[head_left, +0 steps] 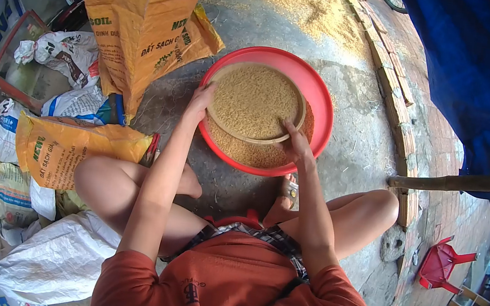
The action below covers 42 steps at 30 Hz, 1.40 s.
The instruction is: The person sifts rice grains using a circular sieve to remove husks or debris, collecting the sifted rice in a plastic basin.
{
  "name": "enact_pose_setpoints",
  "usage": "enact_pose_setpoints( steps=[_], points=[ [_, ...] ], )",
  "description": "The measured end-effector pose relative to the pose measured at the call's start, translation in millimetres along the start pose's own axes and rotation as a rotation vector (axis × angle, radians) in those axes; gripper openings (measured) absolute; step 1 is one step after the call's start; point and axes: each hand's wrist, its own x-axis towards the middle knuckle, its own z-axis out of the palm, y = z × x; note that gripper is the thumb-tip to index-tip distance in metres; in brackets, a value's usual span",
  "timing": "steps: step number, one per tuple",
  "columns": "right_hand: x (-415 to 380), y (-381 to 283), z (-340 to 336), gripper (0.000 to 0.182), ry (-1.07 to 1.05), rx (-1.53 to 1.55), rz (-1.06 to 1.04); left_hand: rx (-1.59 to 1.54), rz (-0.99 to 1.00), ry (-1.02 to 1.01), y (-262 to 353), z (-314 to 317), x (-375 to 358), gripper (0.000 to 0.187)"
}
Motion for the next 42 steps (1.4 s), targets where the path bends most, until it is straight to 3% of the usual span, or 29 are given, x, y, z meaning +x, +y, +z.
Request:
enact_pose_setpoints(
  steps=[1,3,6,11,14,18,20,21,23,25,27,28,30,31,33,37,39,42],
  points=[
    [-1,-4,3,0.038,0.049,-0.143,-0.011,-0.084,-0.064,0.061,-7,-4,1,0.036],
    [-1,-6,5,0.044,0.007,-0.147,-0.083,-0.110,-0.075,0.097,-20,-2,-5,0.036],
    [-6,-5,4,0.033,0.131,-0.300,-0.083,-0.104,-0.026,0.131,-24,12,-15,0.035],
    [16,10,-17,0.026,0.110,0.187,-0.170,0.066,0.075,0.023,-9,19,-17,0.043],
    [19,10,-22,0.026,0.142,0.166,-0.178,0.229,0.308,0.123,15,12,-2,0.062],
    [20,10,-27,0.027,0.157,0.200,-0.186,0.246,0.278,0.075,84,6,-5,0.062],
    [23,10,-27,0.027,0.158,0.202,-0.189,0.737,0.701,0.272,85,-20,38,0.053],
    [28,15,-32,0.028,0.183,0.186,-0.195,0.736,0.711,0.270,92,-24,38,0.053],
    [32,17,-38,0.028,0.209,0.177,-0.215,1.176,0.787,0.542,109,-26,33,0.048],
    [33,19,-36,0.025,0.190,0.239,-0.236,1.089,0.747,0.548,121,-18,19,0.044],
    [32,18,-36,0.025,0.208,0.257,-0.238,1.401,0.818,0.783,124,-8,-1,0.041],
    [32,16,-36,0.026,0.220,0.253,-0.203,1.403,0.817,0.779,122,-8,-3,0.041],
    [28,14,-32,0.026,0.228,0.247,-0.168,1.576,0.584,0.693,121,-8,-5,0.048],
    [25,13,-28,0.027,0.206,0.232,-0.205,1.576,0.586,0.694,118,-11,-2,0.048],
    [24,12,-25,0.027,0.186,0.221,-0.247,1.697,0.384,0.610,112,-21,14,0.062],
    [30,17,-30,0.025,0.191,0.195,-0.252,1.430,0.471,0.561,115,-55,35,0.071],
    [30,17,-30,0.025,0.190,0.207,-0.250,1.407,0.670,0.781,125,-86,45,0.070],
    [29,15,-25,0.025,0.213,0.169,-0.208,1.507,0.602,1.051,155,-141,32,0.069]
  ],
)
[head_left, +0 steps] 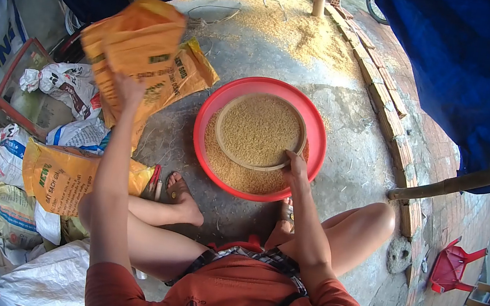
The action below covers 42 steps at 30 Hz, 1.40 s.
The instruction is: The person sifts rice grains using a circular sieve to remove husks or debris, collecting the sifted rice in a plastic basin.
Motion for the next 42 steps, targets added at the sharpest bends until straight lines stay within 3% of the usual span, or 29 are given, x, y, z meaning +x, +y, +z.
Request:
enact_pose_setpoints(
  steps=[1,2,4,6,8,18,23,25,29,31,32,38,40,42],
  points=[
    [-5,-3,6,0.025,0.005,0.013,0.010,0.103,-0.032,0.068,-28,5,8,0.066],
    [-8,-4,9,0.026,0.011,0.027,0.020,0.109,-0.108,-0.005,-57,1,8,0.064],
    [-5,-1,10,0.026,0.006,0.043,0.023,0.274,-0.457,-0.222,-84,-30,-15,0.057],
    [-1,2,10,0.026,-0.002,0.065,0.025,0.412,-0.582,-0.513,-150,-9,-35,0.057],
    [1,5,8,0.027,-0.023,0.035,0.017,0.345,-0.769,-0.624,-158,-15,-63,0.059],
    [-12,-5,20,0.029,-0.036,0.050,0.047,-0.599,-1.246,-0.303,-135,-32,-78,0.070],
    [-3,3,4,0.026,-0.041,0.001,0.037,-1.318,-1.513,-0.301,-98,-60,-70,0.075],
    [-7,-1,6,0.027,-0.040,0.022,0.044,-1.583,-1.582,-0.355,-88,-65,-67,0.068],
    [-3,1,0,0.032,-0.024,0.063,0.068,-1.758,-1.407,-0.441,-85,-31,-69,0.063],
    [4,5,-4,0.033,-0.027,0.079,0.068,-1.791,-1.603,-0.358,-80,-12,-59,0.055],
    [8,7,-6,0.035,-0.034,0.095,0.066,-1.792,-1.603,-0.356,-79,-7,-57,0.055],
    [-2,1,1,0.032,-0.046,0.046,0.043,-1.941,-1.341,-0.370,-53,-8,-40,0.046],
    [-6,-1,3,0.031,-0.027,0.046,0.044,-1.873,-1.148,-0.431,-44,-16,-34,0.045],
    [-4,0,2,0.030,-0.009,0.046,0.048,-1.882,-1.095,-0.496,-35,-22,-32,0.045]
  ],
)
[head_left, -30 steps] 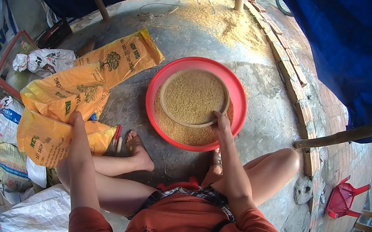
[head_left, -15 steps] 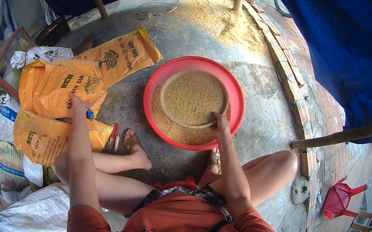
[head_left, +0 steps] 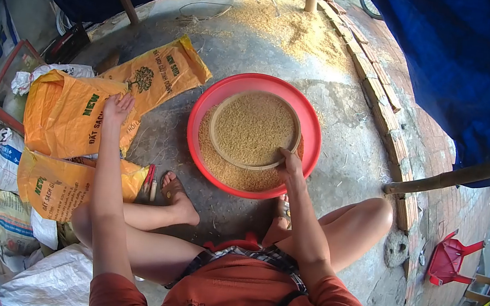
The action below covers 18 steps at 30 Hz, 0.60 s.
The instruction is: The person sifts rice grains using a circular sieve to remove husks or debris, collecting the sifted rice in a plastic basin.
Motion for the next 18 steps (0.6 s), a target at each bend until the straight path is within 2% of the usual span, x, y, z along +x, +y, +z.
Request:
enact_pose_setpoints(
  steps=[2,6,8,10,11,13,15,16,18],
  points=[
    [7,4,-6,0.032,-0.025,0.019,0.003,0.033,-0.015,-0.057,-9,10,-4,0.046],
    [1,0,0,0.030,-0.028,0.025,-0.031,0.607,-0.051,-0.337,-71,33,-19,0.045],
    [-3,-5,6,0.027,-0.054,0.095,0.070,0.867,-0.055,-0.341,-107,54,-45,0.050],
    [-11,-9,11,0.025,-0.061,0.105,0.098,0.821,-0.200,-0.377,-137,74,-79,0.054],
    [-13,-11,12,0.026,-0.071,0.113,0.129,0.703,-0.331,-0.498,-155,72,-72,0.048],
    [-11,-14,8,0.025,-0.098,0.121,0.149,0.441,-0.286,-0.540,-179,79,-85,0.041],
    [-3,-14,1,0.025,-0.122,0.134,0.171,0.558,-0.222,-0.540,-189,72,-84,0.039],
    [4,-13,-7,0.026,-0.044,0.027,0.129,0.674,-0.159,-0.530,-196,65,-81,0.038],
    [14,-14,-18,0.026,0.050,-0.292,0.008,0.663,-0.179,-0.460,-214,45,-69,0.037]
  ],
)
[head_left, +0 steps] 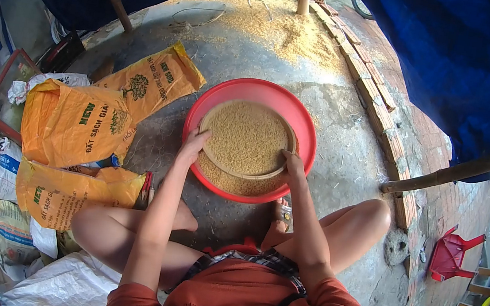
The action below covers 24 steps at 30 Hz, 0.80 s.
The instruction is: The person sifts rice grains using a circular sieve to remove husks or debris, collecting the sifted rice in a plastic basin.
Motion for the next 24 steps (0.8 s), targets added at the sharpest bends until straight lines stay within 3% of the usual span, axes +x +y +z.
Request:
enact_pose_setpoints(
  steps=[1,3,5,7,12,14,15,17,18,20,23,24],
  points=[
    [-4,-2,5,0.026,0.001,0.002,-0.003,-0.024,-0.037,0.056,-3,1,-3,0.037],
    [-13,1,16,0.019,0.072,-0.330,-0.299,-0.059,-0.073,0.112,-17,-4,-8,0.029],
    [-21,6,17,0.022,0.079,-0.381,-0.385,0.106,0.012,0.178,-37,-24,-1,0.025],
    [-36,0,21,0.025,0.138,-1.037,-0.575,0.245,0.048,0.205,-38,-31,1,0.026],
    [-54,-22,34,0.025,0.170,-1.009,-0.288,0.613,0.087,0.295,-21,-22,-2,0.033],
    [-46,-22,24,0.023,0.250,-1.156,-0.667,0.412,0.078,0.220,-19,-20,2,0.037],
    [-51,-28,26,0.023,0.250,-1.159,-0.665,0.410,0.075,0.219,-13,-15,3,0.037],
    [-72,-51,40,0.021,0.264,-0.999,-0.796,0.410,0.434,0.420,12,5,-5,0.035],
    [-83,-62,47,0.021,0.264,-1.001,-0.790,0.410,0.428,0.420,33,17,-18,0.035],
    [-99,-77,59,0.020,0.319,-0.772,-0.911,0.464,0.634,0.416,70,37,-44,0.039],
    [-66,-53,45,0.021,0.362,-0.860,-0.906,0.505,0.553,0.402,59,32,-33,0.039],
    [-43,-36,32,0.021,0.368,-0.919,-0.974,0.391,0.714,0.417,33,28,-15,0.039]
  ],
)
